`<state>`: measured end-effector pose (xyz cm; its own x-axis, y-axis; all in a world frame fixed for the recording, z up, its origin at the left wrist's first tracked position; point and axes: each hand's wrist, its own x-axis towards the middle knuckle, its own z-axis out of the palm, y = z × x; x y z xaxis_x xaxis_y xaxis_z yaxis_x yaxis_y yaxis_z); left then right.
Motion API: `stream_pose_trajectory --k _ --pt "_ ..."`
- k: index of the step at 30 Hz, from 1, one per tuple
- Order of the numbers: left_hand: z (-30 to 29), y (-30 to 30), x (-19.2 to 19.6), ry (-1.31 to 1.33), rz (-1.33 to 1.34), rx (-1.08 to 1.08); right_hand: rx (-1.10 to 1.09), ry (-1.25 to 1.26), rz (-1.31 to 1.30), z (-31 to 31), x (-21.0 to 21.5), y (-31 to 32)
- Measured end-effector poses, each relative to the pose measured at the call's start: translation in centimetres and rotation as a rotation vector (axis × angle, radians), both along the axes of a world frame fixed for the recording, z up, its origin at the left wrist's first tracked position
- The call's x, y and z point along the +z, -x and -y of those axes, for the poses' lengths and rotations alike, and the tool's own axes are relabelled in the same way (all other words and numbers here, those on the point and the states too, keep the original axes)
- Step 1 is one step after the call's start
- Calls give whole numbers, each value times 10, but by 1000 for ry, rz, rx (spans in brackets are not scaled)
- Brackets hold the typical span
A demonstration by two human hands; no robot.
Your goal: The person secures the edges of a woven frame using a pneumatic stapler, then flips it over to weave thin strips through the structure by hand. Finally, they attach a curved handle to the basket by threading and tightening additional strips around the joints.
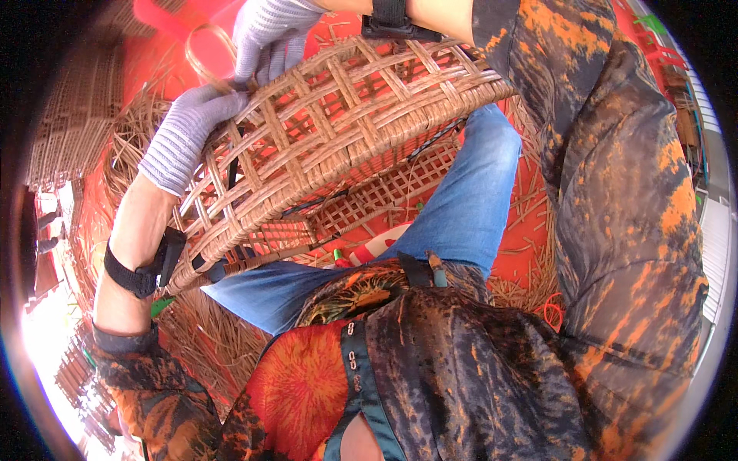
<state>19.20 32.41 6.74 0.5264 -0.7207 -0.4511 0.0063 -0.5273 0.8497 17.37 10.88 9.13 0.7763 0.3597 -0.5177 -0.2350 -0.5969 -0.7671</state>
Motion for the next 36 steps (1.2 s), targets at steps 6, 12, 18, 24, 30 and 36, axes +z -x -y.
stream_pose_trajectory --k 6,12,18,24,30,36 --pt "1 -1 2 19 89 -24 23 -22 25 1 -5 3" --pt "0 4 5 18 106 53 -75 16 48 -6 -12 -3" --pt "0 -2 3 48 78 14 -71 18 64 -8 -12 -3" --pt "0 -2 7 22 98 9 -104 26 93 -10 -10 -3" --pt "2 -3 9 -34 54 -42 -47 48 118 -11 -4 -2" --pt "3 -6 -3 -94 64 -37 102 188 283 -7 5 7"
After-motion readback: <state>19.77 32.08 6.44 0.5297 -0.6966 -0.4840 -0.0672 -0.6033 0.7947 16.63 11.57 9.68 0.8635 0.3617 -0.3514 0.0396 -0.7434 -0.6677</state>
